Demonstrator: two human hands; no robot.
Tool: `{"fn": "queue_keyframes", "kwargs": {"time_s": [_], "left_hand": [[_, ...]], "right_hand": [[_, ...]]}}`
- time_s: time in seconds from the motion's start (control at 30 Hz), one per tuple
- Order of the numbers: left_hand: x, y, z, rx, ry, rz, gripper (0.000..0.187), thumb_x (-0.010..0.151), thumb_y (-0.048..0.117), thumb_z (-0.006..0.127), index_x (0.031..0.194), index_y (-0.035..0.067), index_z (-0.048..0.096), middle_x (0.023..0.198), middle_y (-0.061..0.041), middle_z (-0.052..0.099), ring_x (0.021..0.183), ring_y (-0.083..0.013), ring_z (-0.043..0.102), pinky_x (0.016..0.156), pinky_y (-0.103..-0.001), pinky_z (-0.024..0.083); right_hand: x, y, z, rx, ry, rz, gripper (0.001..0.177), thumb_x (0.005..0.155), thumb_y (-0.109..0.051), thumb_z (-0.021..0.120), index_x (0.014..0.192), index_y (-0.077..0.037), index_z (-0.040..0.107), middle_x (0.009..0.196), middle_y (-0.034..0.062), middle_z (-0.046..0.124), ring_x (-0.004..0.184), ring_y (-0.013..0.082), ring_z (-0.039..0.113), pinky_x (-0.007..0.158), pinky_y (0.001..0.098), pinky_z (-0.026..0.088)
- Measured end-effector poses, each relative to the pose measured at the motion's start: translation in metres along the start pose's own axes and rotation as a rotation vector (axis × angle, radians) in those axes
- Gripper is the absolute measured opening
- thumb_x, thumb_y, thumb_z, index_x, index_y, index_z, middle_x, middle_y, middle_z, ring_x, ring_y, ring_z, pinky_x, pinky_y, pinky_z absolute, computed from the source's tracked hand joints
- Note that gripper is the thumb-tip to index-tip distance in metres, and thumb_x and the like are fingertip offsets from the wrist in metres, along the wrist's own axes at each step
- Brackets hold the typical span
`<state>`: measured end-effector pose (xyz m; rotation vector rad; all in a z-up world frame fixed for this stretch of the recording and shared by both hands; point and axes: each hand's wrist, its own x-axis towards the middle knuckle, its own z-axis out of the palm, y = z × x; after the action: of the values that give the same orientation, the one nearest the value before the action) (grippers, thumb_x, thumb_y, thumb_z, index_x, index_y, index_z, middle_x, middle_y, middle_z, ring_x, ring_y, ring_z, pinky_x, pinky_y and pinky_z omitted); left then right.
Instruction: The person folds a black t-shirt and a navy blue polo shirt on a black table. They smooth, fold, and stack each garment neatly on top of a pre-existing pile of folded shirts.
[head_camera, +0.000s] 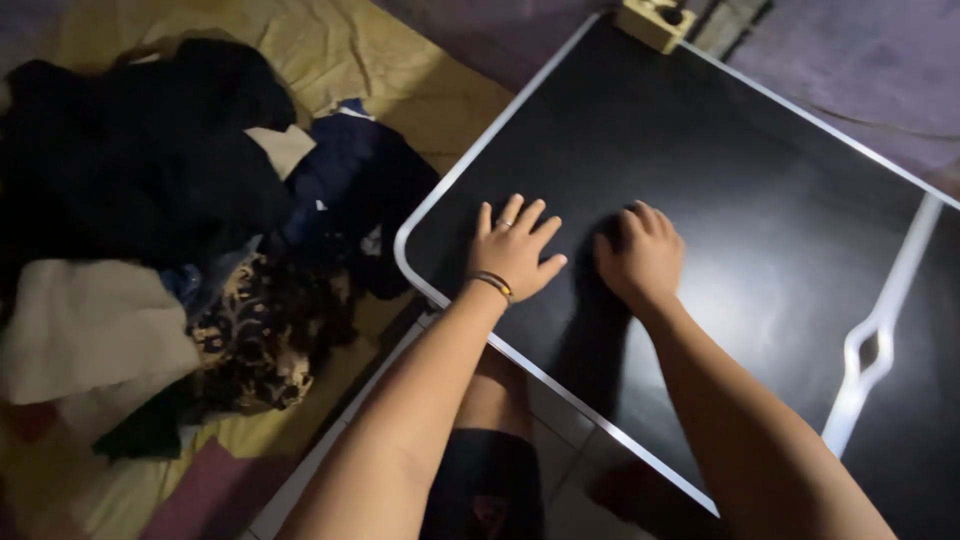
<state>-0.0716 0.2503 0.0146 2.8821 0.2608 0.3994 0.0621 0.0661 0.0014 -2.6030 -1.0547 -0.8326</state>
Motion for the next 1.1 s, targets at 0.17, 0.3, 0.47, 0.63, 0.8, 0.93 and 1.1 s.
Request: {"fn": "queue_keyframes", "kwargs": {"time_s": [0.17, 0.3, 0.47, 0.63, 0.8, 0.93, 1.1], "left_hand": [[-0.001, -0.086, -0.038, 0.075, 0.030, -0.167, 0.055, 0.087, 0.054, 0.063, 0.137, 0.030, 0.062, 0.151, -0.003, 0.053, 0.147, -0.0354, 0.042, 0.115, -0.069, 0.030], [0.004, -0.157, -0.040, 0.055, -0.008, -0.377, 0.046, 0.091, 0.049, 0.055, 0.129, 0.025, 0.067, 0.149, 0.000, 0.055, 0.142, -0.0332, 0.048, 0.109, -0.063, 0.042], [-0.018, -0.249, 0.014, 0.067, 0.061, -0.578, 0.048, 0.094, 0.058, 0.056, 0.129, 0.027, 0.068, 0.138, -0.003, 0.064, 0.128, -0.0335, 0.059, 0.093, -0.056, 0.055], [-0.036, -0.272, 0.009, 0.026, -0.271, -0.775, 0.061, 0.095, 0.047, 0.060, 0.150, 0.025, 0.047, 0.162, -0.006, 0.038, 0.149, -0.0401, 0.032, 0.107, -0.061, 0.046], [-0.033, -0.302, 0.044, 0.151, -0.402, -0.745, 0.082, 0.098, 0.045, 0.063, 0.165, 0.032, 0.018, 0.172, -0.003, 0.014, 0.156, -0.0404, 0.013, 0.117, -0.062, 0.032], [-0.027, -0.321, 0.063, 0.172, -0.348, -0.672, 0.084, 0.098, 0.037, 0.066, 0.166, 0.028, 0.016, 0.171, -0.009, 0.020, 0.156, -0.0418, 0.017, 0.118, -0.065, 0.034], [-0.034, -0.387, 0.139, 0.326, -0.337, -0.604, 0.038, 0.090, 0.027, 0.065, 0.128, 0.022, 0.063, 0.124, -0.002, 0.060, 0.120, -0.0317, 0.057, 0.086, -0.048, 0.043]], "right_hand": [[0.077, -0.120, 0.026, 0.169, -0.080, -0.067, 0.051, 0.076, -0.040, 0.078, 0.120, -0.015, 0.074, 0.130, 0.0088, 0.068, 0.122, 0.0330, 0.063, 0.092, 0.0473, 0.053], [0.125, -0.185, 0.057, 0.231, -0.175, -0.164, 0.053, 0.079, -0.041, 0.076, 0.124, -0.012, 0.072, 0.131, 0.0101, 0.067, 0.127, 0.0324, 0.059, 0.100, 0.0484, 0.048], [0.164, -0.245, 0.091, 0.256, -0.356, -0.222, 0.053, 0.083, -0.049, 0.070, 0.125, -0.017, 0.071, 0.126, 0.0071, 0.068, 0.128, 0.0319, 0.058, 0.103, 0.0497, 0.043], [0.189, -0.282, 0.104, 0.230, -0.777, -0.224, 0.057, 0.089, -0.055, 0.063, 0.136, -0.024, 0.064, 0.131, 0.0042, 0.066, 0.128, 0.0336, 0.057, 0.104, 0.0539, 0.042], [0.200, -0.304, 0.144, 0.196, -0.966, -0.298, 0.061, 0.085, -0.059, 0.056, 0.139, -0.030, 0.063, 0.130, 0.0034, 0.068, 0.123, 0.0345, 0.062, 0.098, 0.0571, 0.047], [0.212, -0.312, 0.139, 0.191, -1.004, -0.229, 0.059, 0.081, -0.061, 0.055, 0.133, -0.035, 0.066, 0.127, 0.0008, 0.070, 0.120, 0.0347, 0.065, 0.096, 0.0567, 0.048], [0.201, -0.306, 0.144, 0.218, -1.042, -0.228, 0.055, 0.085, -0.050, 0.057, 0.133, -0.026, 0.067, 0.132, 0.0074, 0.068, 0.125, 0.0346, 0.063, 0.097, 0.0552, 0.053]]}}
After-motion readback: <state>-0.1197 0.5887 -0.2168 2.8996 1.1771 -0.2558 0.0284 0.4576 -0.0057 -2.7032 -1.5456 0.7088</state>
